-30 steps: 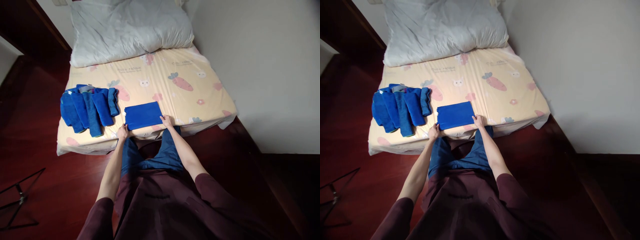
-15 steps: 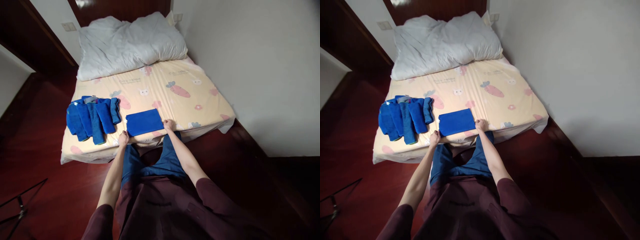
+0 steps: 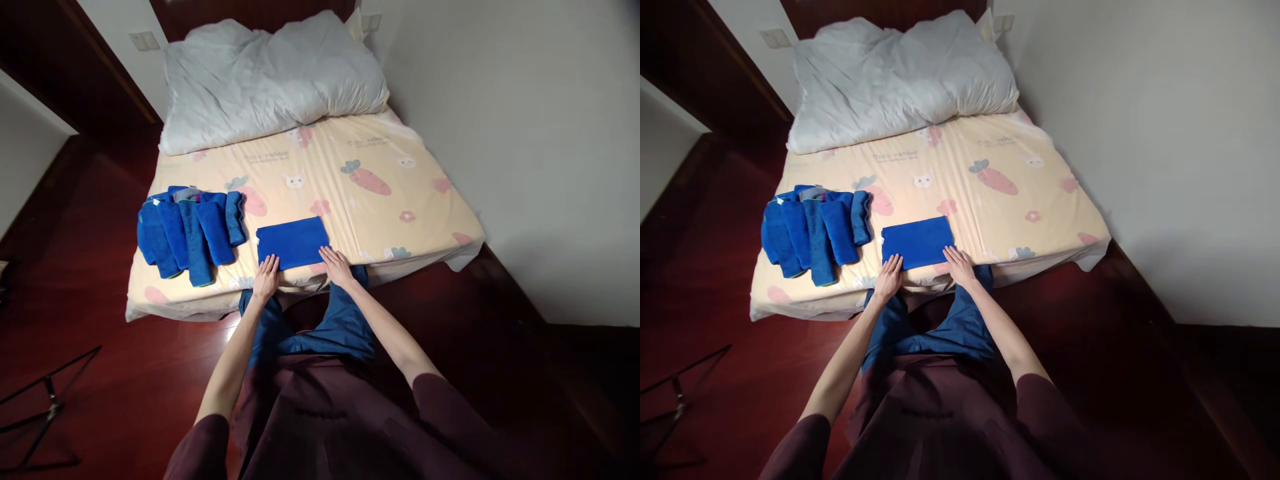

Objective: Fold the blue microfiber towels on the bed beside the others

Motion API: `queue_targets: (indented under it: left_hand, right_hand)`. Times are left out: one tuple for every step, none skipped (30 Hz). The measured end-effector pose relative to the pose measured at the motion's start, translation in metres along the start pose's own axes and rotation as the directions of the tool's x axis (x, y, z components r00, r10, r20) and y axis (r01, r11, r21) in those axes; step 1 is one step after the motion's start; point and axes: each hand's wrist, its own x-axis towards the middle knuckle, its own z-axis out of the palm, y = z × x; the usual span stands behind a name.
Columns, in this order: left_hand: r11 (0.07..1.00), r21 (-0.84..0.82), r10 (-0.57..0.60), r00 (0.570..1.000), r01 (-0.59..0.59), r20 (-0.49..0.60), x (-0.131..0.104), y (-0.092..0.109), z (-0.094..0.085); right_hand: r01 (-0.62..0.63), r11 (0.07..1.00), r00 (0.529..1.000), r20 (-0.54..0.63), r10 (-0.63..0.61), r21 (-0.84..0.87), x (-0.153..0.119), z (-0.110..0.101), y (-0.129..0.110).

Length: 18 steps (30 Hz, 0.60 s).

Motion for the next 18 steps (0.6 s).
queue_targets:
  left_hand:
    - [1.000,0.006,-0.012,1.000,0.012,0.007,0.003,-0.004,0.001]
    - [1.000,0.012,-0.020,1.000,0.020,0.014,0.006,-0.009,0.001]
    - [0.999,0.017,-0.028,0.999,0.027,0.021,0.008,-0.013,0.000]
    - [0.999,0.023,-0.034,0.999,0.033,0.031,0.010,-0.016,-0.001]
    - [0.999,0.029,-0.039,0.998,0.038,0.041,0.013,-0.018,-0.002]
    - [0.998,0.037,-0.045,0.998,0.043,0.053,0.015,-0.020,-0.003]
    - [0.998,0.048,-0.052,0.997,0.049,0.064,0.018,-0.020,-0.004]
    - [0.997,0.060,-0.059,0.995,0.055,0.075,0.021,-0.019,-0.005]
    - [0.996,0.072,-0.065,0.994,0.058,0.087,0.024,-0.018,-0.006]
    - [0.995,0.084,-0.066,0.993,0.058,0.097,0.027,-0.017,-0.007]
    - [0.994,0.094,-0.064,0.993,0.055,0.104,0.028,-0.016,-0.009]
    - [0.994,0.100,-0.057,0.992,0.046,0.109,0.029,-0.016,-0.010]
    - [0.994,0.104,-0.049,0.993,0.037,0.112,0.029,-0.016,-0.012]
    - [0.994,0.107,-0.040,0.993,0.028,0.114,0.028,-0.016,-0.014]
    - [0.994,0.108,-0.032,0.993,0.019,0.117,0.026,-0.017,-0.016]
    - [0.994,0.105,-0.023,0.992,0.010,0.122,0.022,-0.018,-0.018]
    - [0.995,0.098,-0.012,0.991,-0.001,0.131,0.018,-0.020,-0.020]
    - [0.996,0.084,0.002,0.990,-0.014,0.139,0.012,-0.022,-0.022]
  right_hand:
    - [-0.026,1.000,1.000,-0.003,0.026,-0.009,0.004,0.003,0.001]
    - [-0.047,0.999,0.999,-0.006,0.047,-0.015,0.008,0.004,0.002]
    - [-0.060,0.998,0.998,-0.006,0.060,-0.021,0.011,0.005,0.004]
    - [-0.066,0.997,0.998,-0.002,0.066,-0.027,0.015,0.005,0.005]
    - [-0.067,0.997,0.998,0.007,0.068,-0.035,0.018,0.005,0.006]
    - [-0.063,0.997,0.998,0.019,0.064,-0.044,0.022,0.004,0.006]
    - [-0.054,0.997,0.998,0.029,0.055,-0.056,0.025,0.002,0.007]
    - [-0.035,0.997,0.999,0.037,0.038,-0.066,0.029,0.001,0.007]
    - [-0.006,0.997,0.999,0.045,0.009,-0.073,0.033,0.000,0.008]
    - [0.032,0.997,0.998,0.059,-0.028,-0.073,0.036,-0.002,0.008]
    - [0.072,0.995,0.995,0.078,-0.067,-0.064,0.039,-0.003,0.009]
    - [0.108,0.993,0.990,0.100,-0.102,-0.052,0.042,-0.003,0.010]
    - [0.133,0.990,0.984,0.123,-0.127,-0.038,0.043,-0.004,0.011]
    - [0.144,0.989,0.980,0.141,-0.139,-0.022,0.044,-0.005,0.012]
    - [0.142,0.990,0.979,0.151,-0.139,-0.007,0.044,-0.007,0.014]
    - [0.135,0.991,0.979,0.152,-0.134,0.010,0.043,-0.008,0.016]
    - [0.128,0.991,0.980,0.148,-0.131,0.031,0.041,-0.010,0.018]
    - [0.126,0.990,0.980,0.147,-0.134,0.060,0.038,-0.013,0.019]
